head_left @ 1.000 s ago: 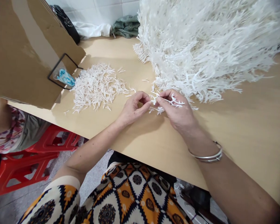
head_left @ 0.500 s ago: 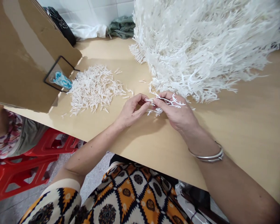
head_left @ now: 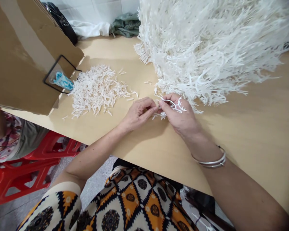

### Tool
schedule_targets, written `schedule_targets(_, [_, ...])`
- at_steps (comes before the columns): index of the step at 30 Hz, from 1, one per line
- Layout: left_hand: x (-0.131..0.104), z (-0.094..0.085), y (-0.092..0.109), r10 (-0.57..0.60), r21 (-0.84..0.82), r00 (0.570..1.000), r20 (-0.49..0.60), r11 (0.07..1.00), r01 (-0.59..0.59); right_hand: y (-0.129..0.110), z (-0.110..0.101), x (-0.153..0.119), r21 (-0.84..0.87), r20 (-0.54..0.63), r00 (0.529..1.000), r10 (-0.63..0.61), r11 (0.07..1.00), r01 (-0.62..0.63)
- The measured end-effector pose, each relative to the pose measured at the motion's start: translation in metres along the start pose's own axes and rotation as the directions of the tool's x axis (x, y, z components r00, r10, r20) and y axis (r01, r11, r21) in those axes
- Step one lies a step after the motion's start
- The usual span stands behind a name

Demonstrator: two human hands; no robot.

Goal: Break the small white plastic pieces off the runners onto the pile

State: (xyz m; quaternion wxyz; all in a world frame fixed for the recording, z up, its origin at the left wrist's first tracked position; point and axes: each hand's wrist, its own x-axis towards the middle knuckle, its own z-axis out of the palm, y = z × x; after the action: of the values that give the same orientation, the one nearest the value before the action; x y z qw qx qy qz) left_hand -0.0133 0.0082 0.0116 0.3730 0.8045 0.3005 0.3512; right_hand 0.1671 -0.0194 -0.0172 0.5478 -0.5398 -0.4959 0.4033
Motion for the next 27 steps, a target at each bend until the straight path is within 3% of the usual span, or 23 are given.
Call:
schedule_targets(5, [-0.002,0.001,0.0,0.063,-0.012,0.997,0.034,0.998,-0.062,0.001,-0.002,0.002,-0.18,-0.108,0.984,-0.142,0.976,0.121])
schedule_targets(9, [-0.007,0.005,0.005,-0.006,-0.069,0.996,0.093,0.998,0.013,0.009,-0.014,0.011,-0.124,-0.194,0.97,-0.143,0.985,0.12])
schedule_targets(12, [-0.008,0.007,0.001,-0.125,-0.114,0.989,-0.077,0.987,0.116,0.009,-0.019,0.012,-0.023,-0.14,0.987,-0.084,0.996,0.081])
schedule_targets(15, [-0.007,0.007,-0.005,-0.197,-0.099,0.93,-0.312,0.98,0.175,0.004,-0.019,0.01,0.049,-0.074,0.997,-0.026,0.998,0.03])
schedule_targets(17, [-0.006,0.006,-0.009,-0.213,-0.087,0.891,-0.4,0.977,0.195,0.0,-0.018,0.008,0.086,-0.047,0.999,-0.004,0.996,0.008])
schedule_targets(20, [-0.004,0.003,-0.018,-0.187,-0.035,0.857,-0.481,0.98,0.194,-0.005,-0.017,0.007,0.146,-0.027,0.999,0.018,0.989,-0.014])
schedule_targets(25, [-0.006,0.003,-0.036,-0.157,-0.043,0.694,-0.703,0.983,0.179,-0.012,-0.016,0.005,0.238,-0.004,0.999,0.053,0.97,-0.05])
schedule_targets(27, [-0.007,0.003,-0.036,-0.086,0.068,0.699,-0.71,0.98,0.189,-0.013,-0.016,0.004,0.273,0.0,0.998,0.064,0.96,-0.062])
